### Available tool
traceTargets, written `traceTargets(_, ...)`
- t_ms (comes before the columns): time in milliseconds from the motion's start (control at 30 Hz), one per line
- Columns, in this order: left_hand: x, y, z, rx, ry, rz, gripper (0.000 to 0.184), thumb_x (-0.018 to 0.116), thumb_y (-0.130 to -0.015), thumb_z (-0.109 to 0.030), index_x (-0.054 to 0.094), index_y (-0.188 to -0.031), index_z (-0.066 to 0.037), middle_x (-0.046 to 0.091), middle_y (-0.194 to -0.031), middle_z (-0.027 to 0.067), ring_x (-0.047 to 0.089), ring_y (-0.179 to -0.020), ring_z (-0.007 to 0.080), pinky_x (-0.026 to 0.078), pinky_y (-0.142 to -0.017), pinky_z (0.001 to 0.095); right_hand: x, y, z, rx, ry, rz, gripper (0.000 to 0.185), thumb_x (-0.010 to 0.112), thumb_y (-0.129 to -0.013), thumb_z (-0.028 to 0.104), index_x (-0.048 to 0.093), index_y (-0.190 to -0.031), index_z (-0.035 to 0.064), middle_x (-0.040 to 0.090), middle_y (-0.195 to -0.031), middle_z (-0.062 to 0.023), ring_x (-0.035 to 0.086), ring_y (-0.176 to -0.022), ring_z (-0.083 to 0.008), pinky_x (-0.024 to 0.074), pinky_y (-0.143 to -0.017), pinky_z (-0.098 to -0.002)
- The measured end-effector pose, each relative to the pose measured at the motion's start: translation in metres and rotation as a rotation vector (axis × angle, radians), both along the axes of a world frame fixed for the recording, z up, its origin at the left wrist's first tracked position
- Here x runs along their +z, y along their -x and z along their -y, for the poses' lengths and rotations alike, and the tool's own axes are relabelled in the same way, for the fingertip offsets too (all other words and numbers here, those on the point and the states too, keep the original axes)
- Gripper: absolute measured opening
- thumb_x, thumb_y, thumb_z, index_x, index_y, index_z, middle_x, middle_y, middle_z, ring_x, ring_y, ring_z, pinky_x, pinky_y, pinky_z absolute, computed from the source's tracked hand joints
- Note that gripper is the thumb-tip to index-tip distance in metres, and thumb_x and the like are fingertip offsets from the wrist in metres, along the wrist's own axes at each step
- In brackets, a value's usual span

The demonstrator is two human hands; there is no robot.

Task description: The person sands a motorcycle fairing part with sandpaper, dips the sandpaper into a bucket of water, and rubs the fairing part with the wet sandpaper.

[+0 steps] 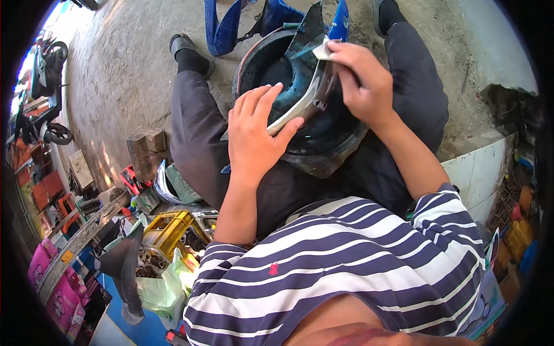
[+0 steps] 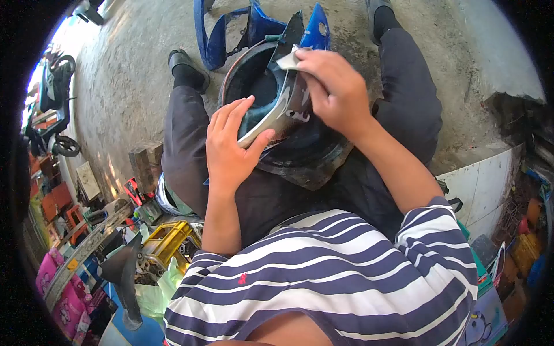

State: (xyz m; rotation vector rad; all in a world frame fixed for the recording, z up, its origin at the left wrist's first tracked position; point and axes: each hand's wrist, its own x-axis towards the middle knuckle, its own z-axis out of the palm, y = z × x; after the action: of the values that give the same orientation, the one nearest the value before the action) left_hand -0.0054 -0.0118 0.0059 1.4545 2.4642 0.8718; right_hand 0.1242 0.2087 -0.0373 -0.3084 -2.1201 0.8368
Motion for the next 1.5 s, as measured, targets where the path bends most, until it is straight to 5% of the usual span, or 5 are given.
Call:
traceTargets(533,-0.021,-0.019,-0.014,-0.108,-0.392,-0.385,0.029,0.089,-0.085,-0.029,0.08,-0.108,-0.015,0.077,-0.106,0.0006,0.074,-0.104,0.0265,0.051,-0.087,0.0404,0.0,-0.003,-0.004,-0.004,0.118,0.039,0.033,0.075,-0.084,-0.014,0.074,-0.114,0.0001,0.078,-0.122,-0.0183,0.074,-0.119,-0.0371,0.0585,-0.105,-0.0433)
traceTargets(667,-0.022,-0.024,-0.014,-0.117,-0.367,-0.39,0.025,0.088,-0.085,-0.03,0.08,-0.104,-0.015,0.077,-0.102,-0.0001,0.074,-0.098,0.0242,0.052,-0.085,0.0397,0.011,-0.01,0.016,0.158,-0.111,0.081,0.034,0.078,-0.082,-0.008,0.073,-0.114,0.0027,0.076,-0.13,-0.0155,0.072,-0.122,-0.0363,0.0592,-0.103,-0.0443)
traceTargets(1100,-0.021,-0.022,-0.019,-0.096,-0.388,-0.338,0.025,0.088,-0.085,-0.029,0.081,-0.103,-0.012,0.078,-0.099,0.0031,0.076,-0.097,0.0269,0.056,-0.082,0.0395,-0.006,-0.003,-0.006,-0.034,0.2,0.008,0.028,0.075,-0.09,-0.007,0.073,-0.116,0.0019,0.078,-0.12,-0.0167,0.076,-0.111,-0.036,0.0602,-0.097,-0.0412)
traceTargets(1167,-0.021,-0.025,-0.016,-0.079,-0.385,-0.317,0.026,0.088,-0.085,-0.028,0.081,-0.103,-0.011,0.078,-0.099,0.0033,0.076,-0.097,0.0271,0.057,-0.083,0.0398,0.002,-0.007,0.007,-0.006,-0.077,0.044,0.031,0.075,-0.087,-0.009,0.073,-0.116,0.0027,0.077,-0.123,-0.0173,0.075,-0.113,-0.0367,0.0605,-0.097,-0.0429)
traceTargets(1500,-0.025,-0.025,-0.021,-0.067,-0.439,-0.251,0.026,0.089,-0.082,-0.02,0.08,-0.103,-0.008,0.078,-0.098,0.0075,0.078,-0.098,0.0321,0.062,-0.083,0.041,0.013,-0.006,0.021,0.133,-0.108,0.058,0.025,0.072,-0.091,-0.013,0.071,-0.113,0.0,0.078,-0.123,-0.0174,0.075,-0.115,-0.0349,0.0593,-0.101,-0.0396)
